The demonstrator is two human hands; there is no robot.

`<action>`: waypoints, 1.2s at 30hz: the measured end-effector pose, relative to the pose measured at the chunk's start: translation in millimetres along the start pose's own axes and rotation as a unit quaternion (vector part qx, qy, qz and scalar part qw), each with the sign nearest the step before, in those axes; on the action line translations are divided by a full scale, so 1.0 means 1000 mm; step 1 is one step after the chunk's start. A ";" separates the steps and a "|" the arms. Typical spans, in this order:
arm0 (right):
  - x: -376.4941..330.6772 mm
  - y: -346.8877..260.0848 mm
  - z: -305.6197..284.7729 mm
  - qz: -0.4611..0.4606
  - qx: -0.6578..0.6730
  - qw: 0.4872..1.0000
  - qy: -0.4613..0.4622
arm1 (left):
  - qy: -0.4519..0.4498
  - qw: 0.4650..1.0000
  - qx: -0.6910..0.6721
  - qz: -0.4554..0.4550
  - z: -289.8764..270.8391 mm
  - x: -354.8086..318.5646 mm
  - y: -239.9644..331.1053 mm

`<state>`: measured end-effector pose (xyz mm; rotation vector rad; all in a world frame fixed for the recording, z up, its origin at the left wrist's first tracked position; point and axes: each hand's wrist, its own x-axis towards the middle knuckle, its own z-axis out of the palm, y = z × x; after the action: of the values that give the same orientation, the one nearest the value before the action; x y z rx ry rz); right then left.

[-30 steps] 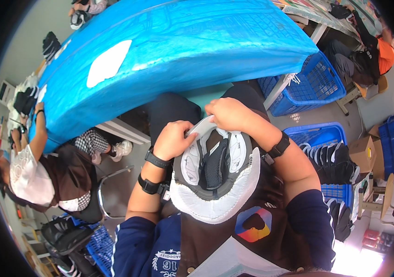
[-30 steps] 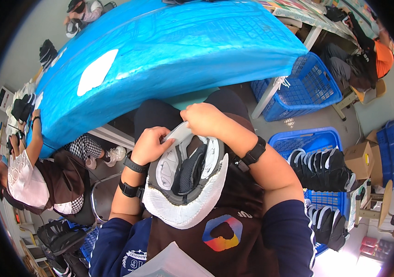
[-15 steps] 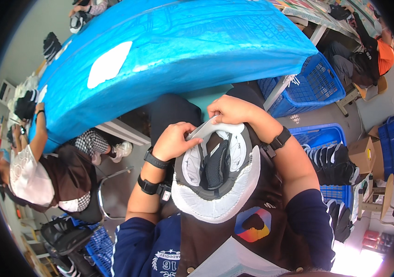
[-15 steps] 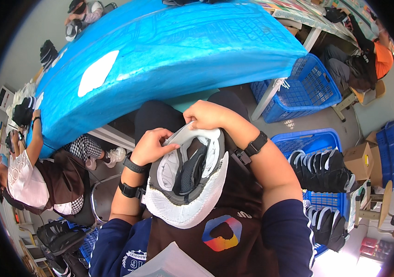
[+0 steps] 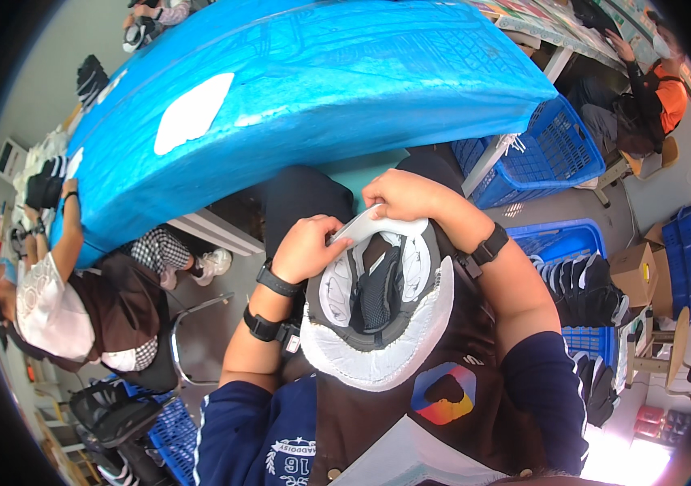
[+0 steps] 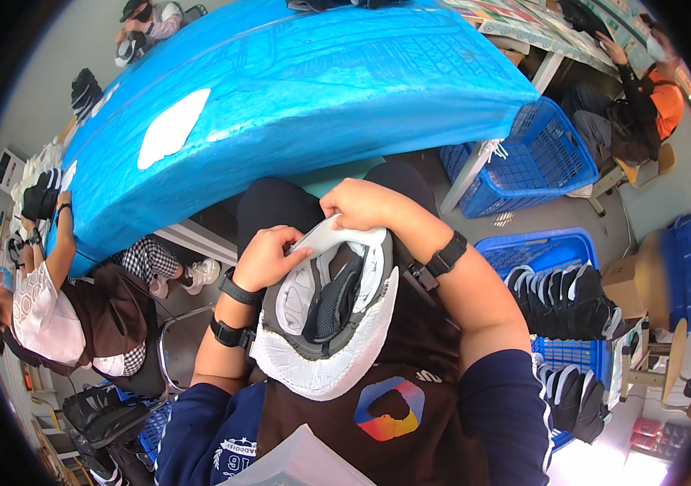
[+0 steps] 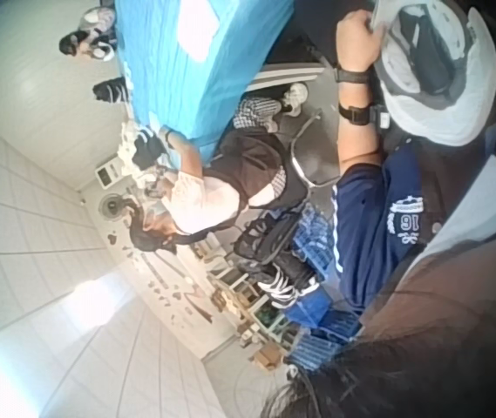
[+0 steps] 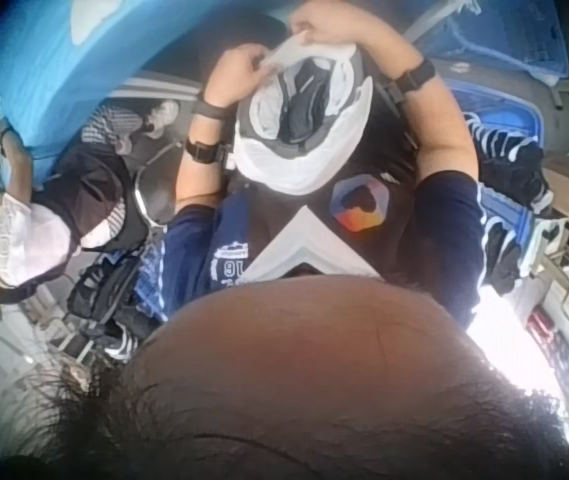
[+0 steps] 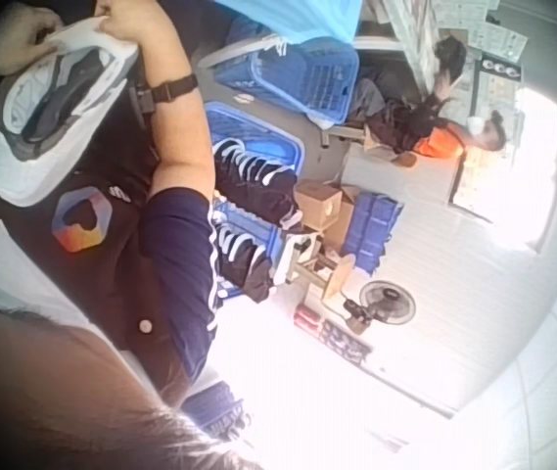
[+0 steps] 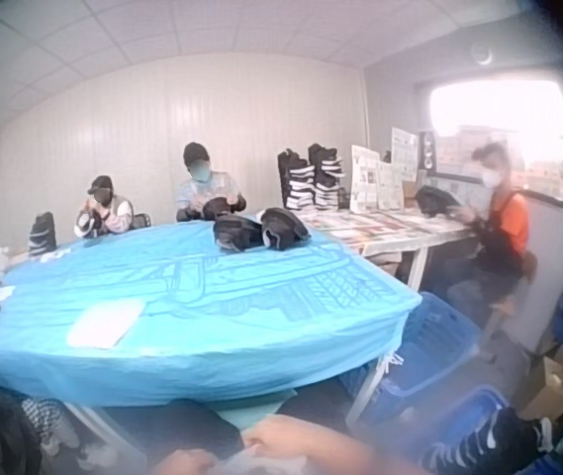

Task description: The person repeatedly picks up black and white caps from a blue crate, inserts white foam inserts into the interior, and places the finished caps on a blue-covered table. The process is repeated multiple times with consistent hand motions.

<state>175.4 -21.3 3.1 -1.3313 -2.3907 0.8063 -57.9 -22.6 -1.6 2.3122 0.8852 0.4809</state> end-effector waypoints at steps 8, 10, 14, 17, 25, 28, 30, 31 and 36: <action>0.000 -0.003 0.004 -0.003 -0.041 0.999 0.008 | 0.003 0.994 -0.072 -0.087 0.003 0.000 -0.001; 0.001 -0.005 0.005 -0.004 -0.048 0.999 0.012 | 0.004 0.994 -0.064 -0.088 0.004 0.001 -0.003; 0.000 -0.011 0.008 0.021 -0.064 0.998 0.019 | 0.011 0.996 -0.044 -0.075 0.007 0.002 -0.004; -0.003 -0.015 0.010 0.041 -0.078 0.996 0.027 | 0.012 0.997 -0.027 -0.071 0.007 0.003 -0.002; -0.033 0.003 0.014 0.166 0.404 0.896 0.082 | -0.077 0.997 0.022 -0.015 -0.012 0.014 -0.002; -0.047 0.007 0.026 0.151 0.510 0.831 0.163 | -0.074 0.993 -0.028 0.087 -0.011 0.035 -0.001; -0.052 0.007 0.033 0.165 0.616 0.756 0.148 | -0.092 0.989 0.000 0.118 -0.008 0.048 0.000; -0.054 0.007 0.036 0.164 0.643 0.733 0.146 | -0.095 0.989 0.015 0.114 -0.006 0.054 0.002; -0.058 0.005 0.039 0.151 0.714 0.660 0.177 | -0.079 0.991 0.021 0.105 0.000 0.061 0.005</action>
<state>190.2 -81.5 -29.4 -0.9003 -0.6028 1.7118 -12.5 16.9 8.1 2.4553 0.5854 0.3619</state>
